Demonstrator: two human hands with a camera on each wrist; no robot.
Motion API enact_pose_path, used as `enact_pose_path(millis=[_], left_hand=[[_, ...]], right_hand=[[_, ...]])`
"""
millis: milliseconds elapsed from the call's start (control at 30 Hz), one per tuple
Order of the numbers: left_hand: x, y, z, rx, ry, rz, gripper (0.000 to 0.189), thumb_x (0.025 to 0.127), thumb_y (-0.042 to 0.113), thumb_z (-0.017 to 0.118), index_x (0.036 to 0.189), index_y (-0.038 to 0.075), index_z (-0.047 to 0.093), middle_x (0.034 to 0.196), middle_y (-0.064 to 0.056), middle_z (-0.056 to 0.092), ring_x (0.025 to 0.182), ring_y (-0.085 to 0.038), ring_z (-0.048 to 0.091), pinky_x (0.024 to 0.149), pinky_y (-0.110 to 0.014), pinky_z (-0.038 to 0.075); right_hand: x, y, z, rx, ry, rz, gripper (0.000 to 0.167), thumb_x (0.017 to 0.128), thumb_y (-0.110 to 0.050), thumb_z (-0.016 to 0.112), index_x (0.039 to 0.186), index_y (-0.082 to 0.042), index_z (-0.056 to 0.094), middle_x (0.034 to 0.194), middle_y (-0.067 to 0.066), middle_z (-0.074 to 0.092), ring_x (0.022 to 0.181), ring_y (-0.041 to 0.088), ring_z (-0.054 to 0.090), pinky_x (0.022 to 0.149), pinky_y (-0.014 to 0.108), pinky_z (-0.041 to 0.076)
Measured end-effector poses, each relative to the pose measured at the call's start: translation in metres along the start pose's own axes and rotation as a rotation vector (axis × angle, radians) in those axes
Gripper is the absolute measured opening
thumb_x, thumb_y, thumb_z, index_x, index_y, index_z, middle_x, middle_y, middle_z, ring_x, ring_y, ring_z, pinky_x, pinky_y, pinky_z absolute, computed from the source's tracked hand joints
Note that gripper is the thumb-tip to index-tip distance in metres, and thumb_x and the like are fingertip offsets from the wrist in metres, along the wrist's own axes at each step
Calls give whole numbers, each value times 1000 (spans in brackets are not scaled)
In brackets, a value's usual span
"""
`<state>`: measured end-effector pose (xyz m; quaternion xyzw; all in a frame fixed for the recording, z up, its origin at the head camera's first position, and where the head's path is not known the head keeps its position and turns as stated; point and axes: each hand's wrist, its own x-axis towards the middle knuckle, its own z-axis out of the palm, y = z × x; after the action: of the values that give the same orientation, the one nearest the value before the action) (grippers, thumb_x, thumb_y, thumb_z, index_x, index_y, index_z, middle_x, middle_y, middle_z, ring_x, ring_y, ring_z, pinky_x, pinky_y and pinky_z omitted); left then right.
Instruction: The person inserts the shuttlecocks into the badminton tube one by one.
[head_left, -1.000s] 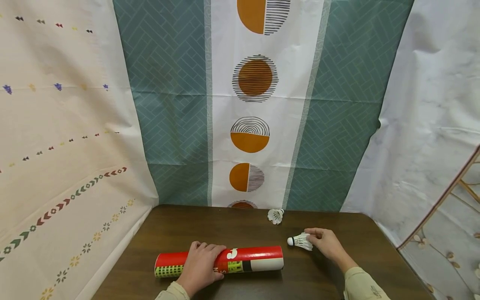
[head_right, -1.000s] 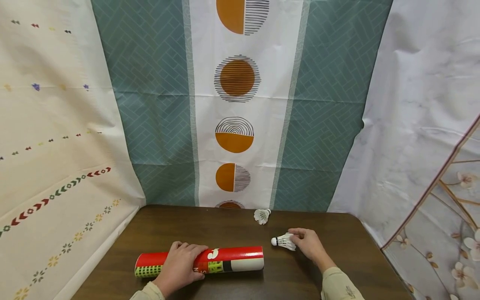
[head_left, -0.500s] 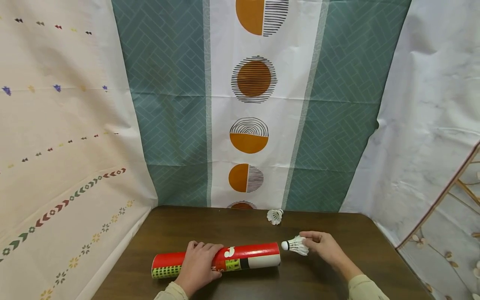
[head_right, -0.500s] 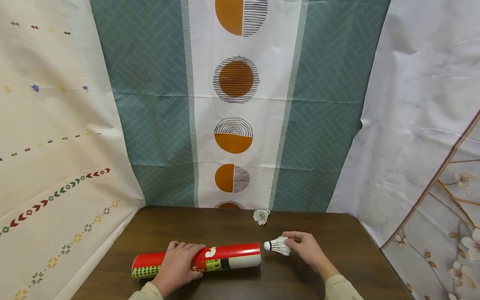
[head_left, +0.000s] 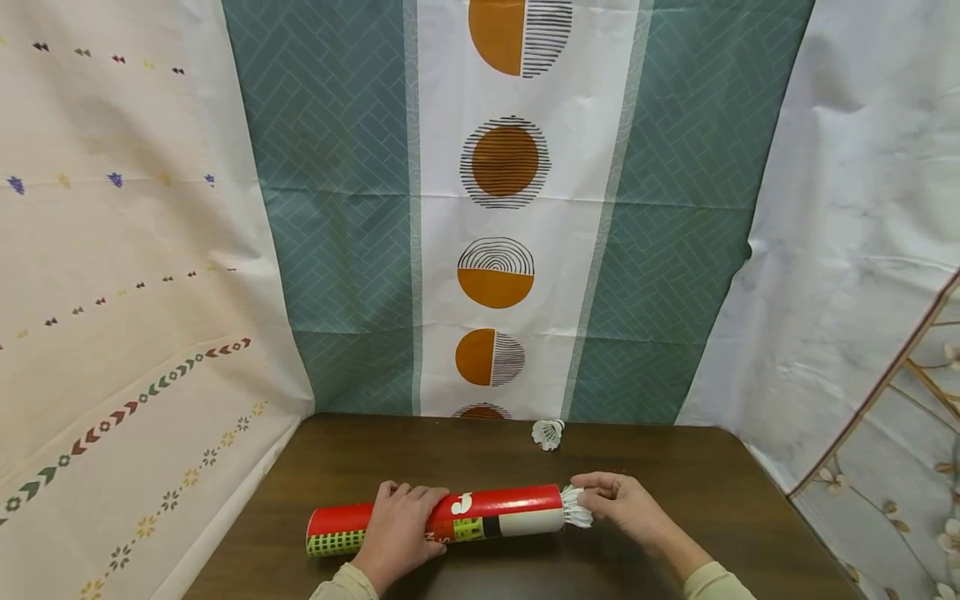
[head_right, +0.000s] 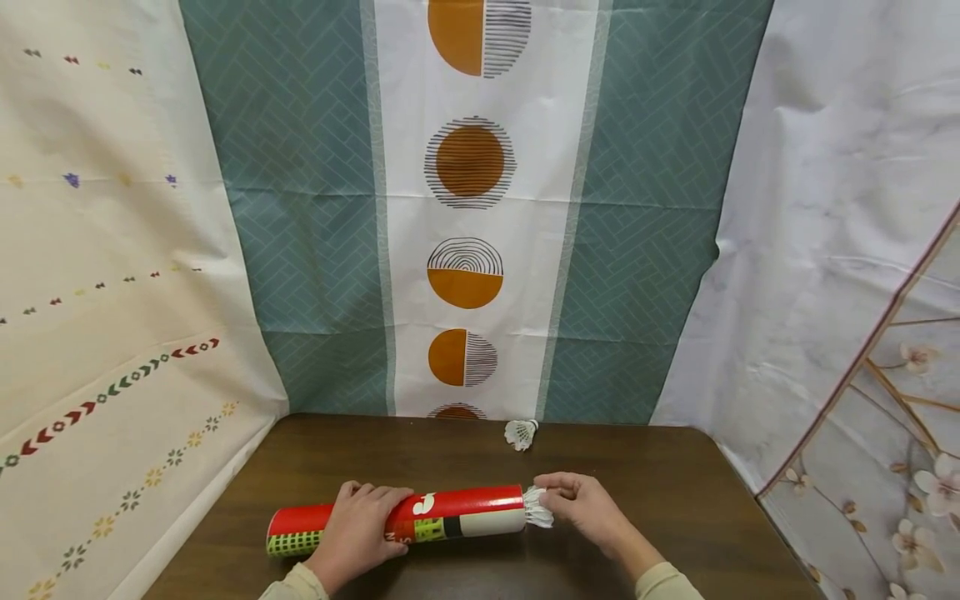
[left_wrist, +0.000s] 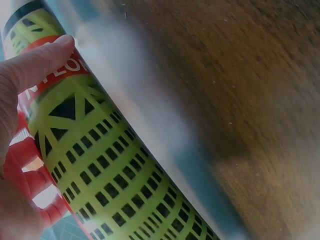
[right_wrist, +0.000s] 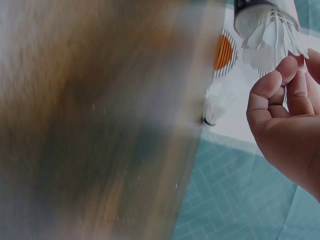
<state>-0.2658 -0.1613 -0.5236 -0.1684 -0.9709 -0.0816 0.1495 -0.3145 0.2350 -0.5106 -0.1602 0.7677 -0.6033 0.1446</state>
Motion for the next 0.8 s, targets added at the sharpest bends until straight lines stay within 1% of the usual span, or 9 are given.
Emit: enact_pose_path(millis=[167,333,433,567,667,800], left_hand=[[-2,2,-1,25,40,30,74,65,49,100,128,23,73,113,3,80,98,-22,72,94,-53,46],[-3,4,-1,39,65,45,74,65,49,100,128,23,73,114,4,80,98,-21,72,94,-53,46],[-3,4,-1,38,66,47,74,65,49,100,129,24,72,114,4,80,98,-21,72,94,-53,46],[-1,6,-2,27,53,44,74,65,50,99,129,24,72,115,4,80,98,-21,71,94,-53,45],[0,7,-2,21,48,40,75,66,51,99,130,24,71,116,4,80,99,-22,72,94,-54,45],[-1,8,-3,11,50,35,76,66,51,99,131,24,71,117,3,80,101,-22,72,94,-53,45]], right_hand=[[-1,1,11,53,-51,-4,53,105,-19,70,146,11,54,124,8,77,100,12,70,84,31,60],[-1,3,17,74,-56,-6,56,105,-19,70,149,9,50,120,6,78,99,10,71,84,30,58],[0,4,20,96,-55,-28,57,106,-18,68,150,10,45,119,6,78,99,10,72,85,30,58],[1,3,25,143,-63,-29,58,107,-17,65,152,11,40,122,7,78,102,11,73,86,31,59],[1,2,28,185,-56,-4,60,110,-21,61,155,10,37,125,5,77,104,13,72,87,33,59],[0,-2,34,219,10,28,64,113,-33,54,159,7,35,122,-1,71,104,14,65,88,33,57]])
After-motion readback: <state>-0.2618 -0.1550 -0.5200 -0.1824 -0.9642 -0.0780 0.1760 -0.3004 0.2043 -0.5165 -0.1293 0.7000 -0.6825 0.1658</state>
